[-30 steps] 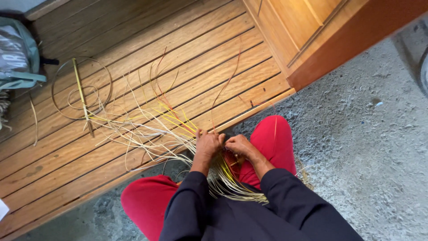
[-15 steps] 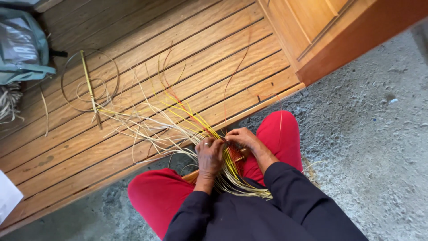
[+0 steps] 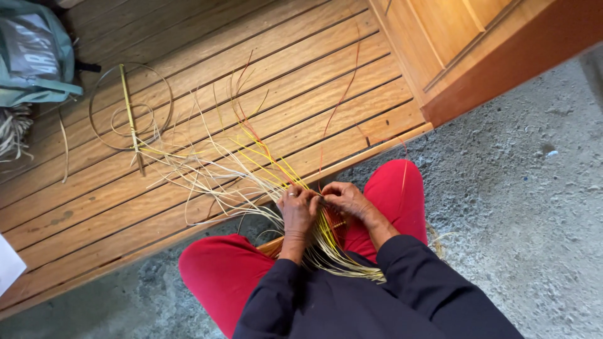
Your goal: Weaving thin flexible strips together to form a patterned structure
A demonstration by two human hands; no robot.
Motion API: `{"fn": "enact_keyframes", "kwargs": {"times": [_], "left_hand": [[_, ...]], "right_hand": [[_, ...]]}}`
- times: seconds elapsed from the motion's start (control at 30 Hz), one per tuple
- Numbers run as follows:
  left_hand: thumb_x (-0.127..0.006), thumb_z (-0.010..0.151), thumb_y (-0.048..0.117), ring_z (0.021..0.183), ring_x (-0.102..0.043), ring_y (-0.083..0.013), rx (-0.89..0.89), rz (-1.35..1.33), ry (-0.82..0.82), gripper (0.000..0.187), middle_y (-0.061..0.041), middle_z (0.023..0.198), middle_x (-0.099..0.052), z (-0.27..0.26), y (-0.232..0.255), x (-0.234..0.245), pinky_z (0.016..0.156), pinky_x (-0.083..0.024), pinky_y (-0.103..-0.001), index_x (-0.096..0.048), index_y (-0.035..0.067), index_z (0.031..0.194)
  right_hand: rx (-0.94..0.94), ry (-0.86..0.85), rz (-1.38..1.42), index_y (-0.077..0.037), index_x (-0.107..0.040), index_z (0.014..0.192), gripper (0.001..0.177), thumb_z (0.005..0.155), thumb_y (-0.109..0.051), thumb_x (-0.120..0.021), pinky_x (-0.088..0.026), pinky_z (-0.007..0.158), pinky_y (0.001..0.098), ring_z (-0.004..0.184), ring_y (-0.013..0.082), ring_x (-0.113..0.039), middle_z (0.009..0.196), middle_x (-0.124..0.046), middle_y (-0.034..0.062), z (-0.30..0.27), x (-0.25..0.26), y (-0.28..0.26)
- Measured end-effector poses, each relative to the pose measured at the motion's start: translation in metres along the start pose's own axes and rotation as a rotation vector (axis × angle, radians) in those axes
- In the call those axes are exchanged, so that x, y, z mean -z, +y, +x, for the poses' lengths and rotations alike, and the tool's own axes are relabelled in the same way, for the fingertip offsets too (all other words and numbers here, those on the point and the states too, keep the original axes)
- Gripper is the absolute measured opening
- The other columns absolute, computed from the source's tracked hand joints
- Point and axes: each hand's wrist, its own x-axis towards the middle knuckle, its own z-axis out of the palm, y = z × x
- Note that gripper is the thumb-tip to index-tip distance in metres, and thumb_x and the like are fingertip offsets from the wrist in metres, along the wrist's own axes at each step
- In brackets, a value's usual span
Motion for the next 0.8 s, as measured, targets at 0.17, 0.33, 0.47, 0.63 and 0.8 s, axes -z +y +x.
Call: {"fn": "enact_keyframes", "kwargs": {"times": [0.17,0.33,0.47,0.63,0.8], "left_hand": [[-0.073,0.088,0.046,0.107,-0.061,-0.0210,-0.001,-0.101,-0.008,0.011,0.006,0.106,-0.058,0.002,0.002,0.011,0.099,-0.037,-0.040,-0.071,0.037,0.094],[-0.074,0.088,0.044,0.105,-0.061,-0.0211,-0.004,-0.124,0.021,0.011,0.005,0.104,-0.059,-0.001,0.005,0.020,0.100,-0.037,-0.039,-0.071,0.036,0.093],[-0.075,0.088,0.045,0.104,-0.063,-0.0193,0.008,-0.150,0.035,0.011,0.007,0.104,-0.061,-0.002,0.004,0.023,0.100,-0.038,-0.038,-0.070,0.036,0.092],[-0.074,0.088,0.047,0.106,-0.062,-0.0186,0.027,-0.146,0.048,0.011,0.008,0.105,-0.061,0.000,-0.004,0.011,0.101,-0.037,-0.037,-0.070,0.038,0.094],[-0.075,0.088,0.046,0.105,-0.062,-0.0186,0.030,-0.143,0.071,0.011,0.008,0.105,-0.061,0.000,-0.002,0.012,0.102,-0.035,-0.037,-0.070,0.038,0.094]], "right_hand": [[0.139,-0.024,-0.145,-0.016,-0.082,0.107,0.022,0.086,-0.019,-0.076,-0.058,0.087,0.0412,0.100,0.0294,-0.072,0.104,-0.076,0.0130,0.018,-0.004,0.016],[0.224,-0.054,-0.274,-0.015,-0.081,0.109,0.022,0.088,-0.018,-0.074,-0.058,0.089,0.0431,0.102,0.0342,-0.071,0.107,-0.074,0.0135,0.007,-0.005,-0.005],[0.154,-0.105,-0.327,-0.022,-0.080,0.106,0.018,0.091,-0.028,-0.072,-0.057,0.093,0.0411,0.107,0.0311,-0.069,0.113,-0.072,0.0047,0.004,-0.007,-0.010],[0.152,-0.150,-0.328,-0.022,-0.078,0.109,0.020,0.092,-0.030,-0.071,-0.055,0.097,0.0428,0.112,0.0312,-0.067,0.118,-0.070,0.0040,0.009,-0.005,0.003],[0.121,-0.113,-0.265,-0.023,-0.079,0.103,0.017,0.089,-0.031,-0.074,-0.056,0.093,0.0374,0.107,0.0250,-0.068,0.113,-0.071,0.0022,0.020,-0.011,0.023]]}}
